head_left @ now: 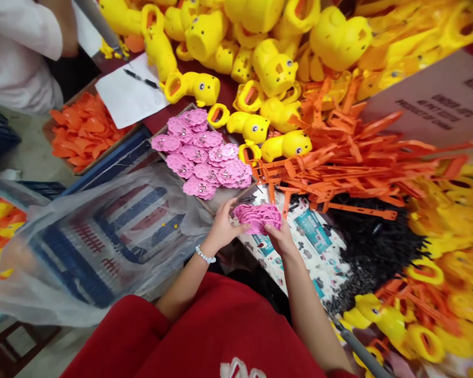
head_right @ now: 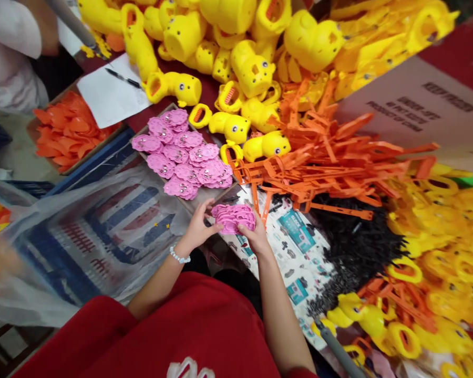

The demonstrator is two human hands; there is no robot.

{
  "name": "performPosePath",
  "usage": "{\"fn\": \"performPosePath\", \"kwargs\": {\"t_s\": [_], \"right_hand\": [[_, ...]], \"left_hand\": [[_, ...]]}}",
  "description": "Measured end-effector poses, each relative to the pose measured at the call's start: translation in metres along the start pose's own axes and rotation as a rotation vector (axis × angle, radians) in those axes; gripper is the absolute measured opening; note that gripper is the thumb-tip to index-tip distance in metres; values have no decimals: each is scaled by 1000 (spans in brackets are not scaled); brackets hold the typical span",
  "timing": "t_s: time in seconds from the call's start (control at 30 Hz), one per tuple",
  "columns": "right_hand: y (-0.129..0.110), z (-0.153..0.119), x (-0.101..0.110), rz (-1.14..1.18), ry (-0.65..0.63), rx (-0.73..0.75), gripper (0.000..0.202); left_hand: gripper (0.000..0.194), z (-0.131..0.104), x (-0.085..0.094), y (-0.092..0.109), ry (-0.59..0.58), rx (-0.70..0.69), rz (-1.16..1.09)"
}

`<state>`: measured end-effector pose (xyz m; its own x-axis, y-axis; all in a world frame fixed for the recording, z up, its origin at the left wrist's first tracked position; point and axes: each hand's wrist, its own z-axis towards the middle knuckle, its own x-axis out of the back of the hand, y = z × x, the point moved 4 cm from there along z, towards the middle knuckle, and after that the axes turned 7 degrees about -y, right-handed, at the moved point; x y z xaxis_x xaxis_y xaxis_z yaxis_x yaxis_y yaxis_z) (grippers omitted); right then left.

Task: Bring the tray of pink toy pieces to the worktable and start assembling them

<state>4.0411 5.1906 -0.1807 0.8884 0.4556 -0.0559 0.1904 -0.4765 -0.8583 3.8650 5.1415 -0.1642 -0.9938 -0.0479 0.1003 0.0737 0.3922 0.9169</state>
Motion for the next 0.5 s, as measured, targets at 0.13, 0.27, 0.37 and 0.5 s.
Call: {"fn": "performPosePath", "kwargs": {"t_s": [0.13,0.27,0.37,0.5], "right_hand": [[21,-38,26,159,93,4,78],[28,-77,47,127,111,13,75],[31,-103,65,94,93,36,73],[48,-134,97,17,172,80,73]], "left_hand": [[73,0,-42,16,-292,-9,15],[63,-10,-80,28,-392,-105,129],[54,-17,-108,33,-443,-271,274],[49,-20,-152,24,-544,-410,425]]}}
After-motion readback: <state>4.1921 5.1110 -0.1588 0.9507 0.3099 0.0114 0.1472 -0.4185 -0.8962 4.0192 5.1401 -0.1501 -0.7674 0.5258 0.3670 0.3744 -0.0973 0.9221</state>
